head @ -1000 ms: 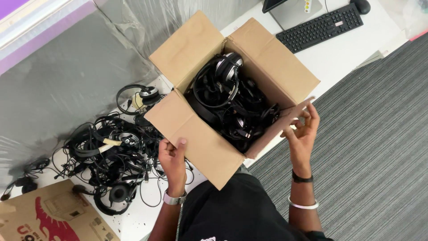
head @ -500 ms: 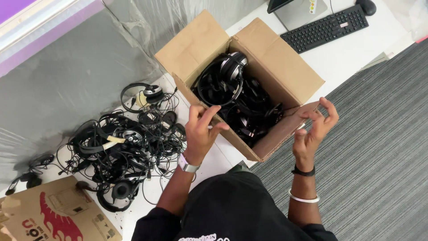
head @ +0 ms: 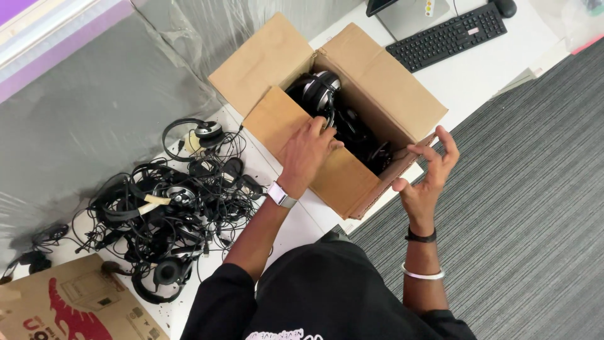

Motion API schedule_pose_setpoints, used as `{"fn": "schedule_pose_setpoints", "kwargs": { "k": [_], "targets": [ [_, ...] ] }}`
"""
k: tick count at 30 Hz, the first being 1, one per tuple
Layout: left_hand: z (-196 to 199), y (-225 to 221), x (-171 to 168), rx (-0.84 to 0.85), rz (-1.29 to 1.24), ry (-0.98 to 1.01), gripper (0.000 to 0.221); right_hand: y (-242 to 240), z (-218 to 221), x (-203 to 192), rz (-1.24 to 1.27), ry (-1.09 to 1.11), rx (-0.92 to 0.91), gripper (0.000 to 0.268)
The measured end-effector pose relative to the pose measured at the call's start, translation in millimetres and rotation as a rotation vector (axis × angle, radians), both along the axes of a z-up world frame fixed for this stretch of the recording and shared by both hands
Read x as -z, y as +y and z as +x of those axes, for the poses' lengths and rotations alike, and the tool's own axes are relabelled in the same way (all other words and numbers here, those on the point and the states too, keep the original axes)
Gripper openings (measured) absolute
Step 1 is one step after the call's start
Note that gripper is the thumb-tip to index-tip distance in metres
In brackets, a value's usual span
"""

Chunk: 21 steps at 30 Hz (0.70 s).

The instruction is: The person picks up tangled headphones from a white surface, untangles the cables, and places them into a cardboard box. They then close the flaps of the box and flatten a second empty cardboard box nearby.

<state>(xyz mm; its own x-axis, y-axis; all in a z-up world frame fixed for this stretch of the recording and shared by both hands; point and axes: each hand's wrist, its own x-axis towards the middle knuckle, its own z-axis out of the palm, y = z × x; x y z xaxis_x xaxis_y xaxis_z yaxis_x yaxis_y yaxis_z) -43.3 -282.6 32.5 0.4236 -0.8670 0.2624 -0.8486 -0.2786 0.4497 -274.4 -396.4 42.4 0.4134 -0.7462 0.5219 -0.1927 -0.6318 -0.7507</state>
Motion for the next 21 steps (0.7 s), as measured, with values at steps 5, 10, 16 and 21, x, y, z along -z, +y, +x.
{"fn": "schedule_pose_setpoints", "kwargs": {
  "k": [5, 10, 16, 21],
  "targets": [
    [-22.5, 18.4, -43.1, 0.171, -0.116, 0.377, 0.033, 3.0, 18.3, -17.3, 0.005, 0.039, -0.017, 0.087],
    [-28.0, 20.0, -38.2, 0.33, -0.173, 0.357, 0.038, 6.4, 35.5, -21.8, -0.01, 0.127, -0.057, 0.082],
    [-0.6, 11.2, -8.7, 0.131, 0.163, 1.1, 0.047, 6.3, 52.3, -6.2, -0.041, 0.292, -0.039, 0.08],
    [-10.7, 2.7, -38.1, 0.241, 0.041, 0.843, 0.057, -7.0, 47.7, -1.4, -0.045, 0.199, 0.075, 0.066]
  ]
}}
